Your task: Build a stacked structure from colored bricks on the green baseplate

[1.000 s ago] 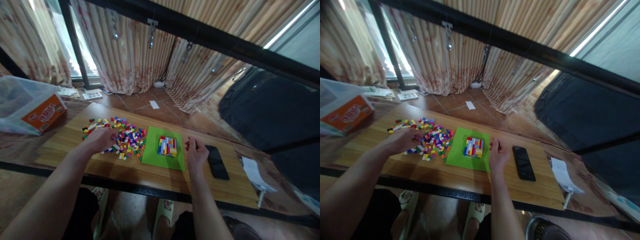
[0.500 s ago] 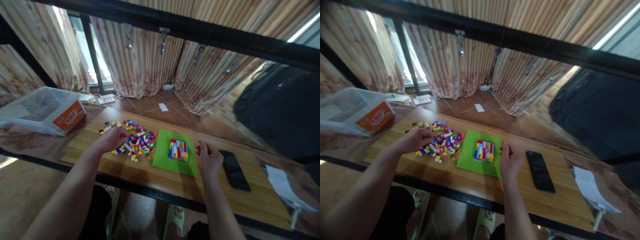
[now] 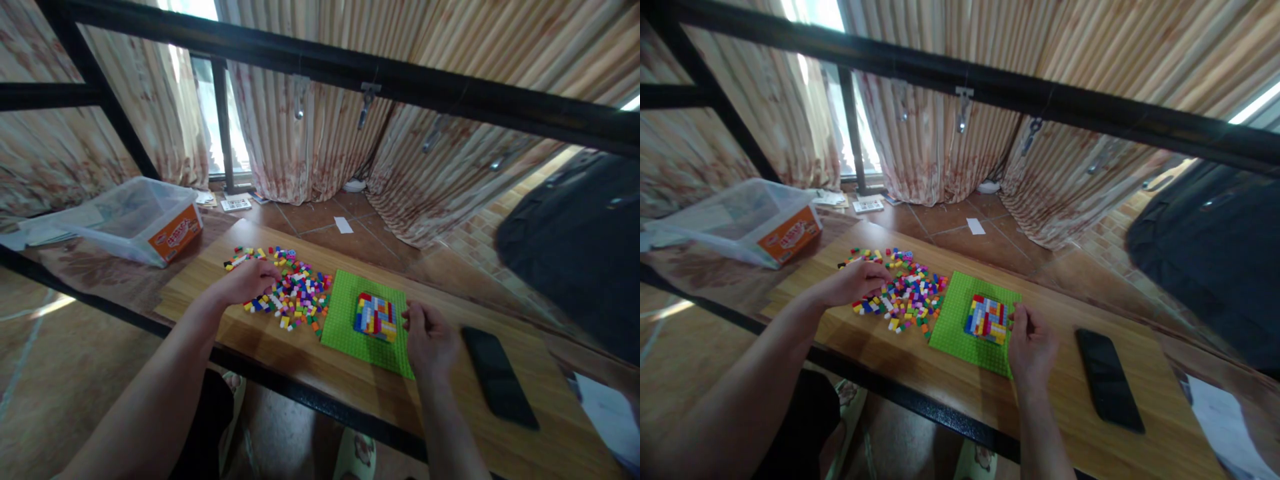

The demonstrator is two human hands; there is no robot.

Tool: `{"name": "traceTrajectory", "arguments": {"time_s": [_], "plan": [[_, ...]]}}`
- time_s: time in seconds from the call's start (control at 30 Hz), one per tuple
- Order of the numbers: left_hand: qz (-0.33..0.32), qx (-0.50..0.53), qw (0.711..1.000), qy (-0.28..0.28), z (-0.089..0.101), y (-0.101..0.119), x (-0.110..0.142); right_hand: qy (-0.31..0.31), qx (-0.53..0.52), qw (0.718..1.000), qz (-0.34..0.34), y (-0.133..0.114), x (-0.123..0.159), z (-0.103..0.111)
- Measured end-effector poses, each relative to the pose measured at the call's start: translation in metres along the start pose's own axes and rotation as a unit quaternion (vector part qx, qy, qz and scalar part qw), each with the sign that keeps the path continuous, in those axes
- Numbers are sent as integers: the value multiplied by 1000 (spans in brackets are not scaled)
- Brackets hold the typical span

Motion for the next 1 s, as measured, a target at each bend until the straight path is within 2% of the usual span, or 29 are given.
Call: {"name": "traceTrajectory", "arguments": {"time_s": [0.37, 0.6, 0.77, 0.9, 1.0], "plan": [[-16, -48, 999, -8, -8, 5, -4, -29, 56, 997, 43, -11, 4, -6], [14, -194, 977, 83, 3, 12, -10, -49, 50, 996, 56, -15, 7, -11], [-32, -246, 960, 131, -8, 34, -17, -62, 60, 995, 57, -13, 9, -16], [-39, -267, 957, 102, -23, 41, -20, -73, 71, 992, 76, -13, 10, -17], [-40, -278, 957, 78, -23, 40, -19, -74, 78, 990, 87, -15, 11, -16]]}}
Point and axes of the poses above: each hand's wrist, its own x-axis away from the middle knuckle, its own z-axis out of the back of the hand, y = z × x, the point moved 9 cm from there along -x, towards the middle knuckle, and after that the axes turned 2 degrees about z, right-handed, at the moved point
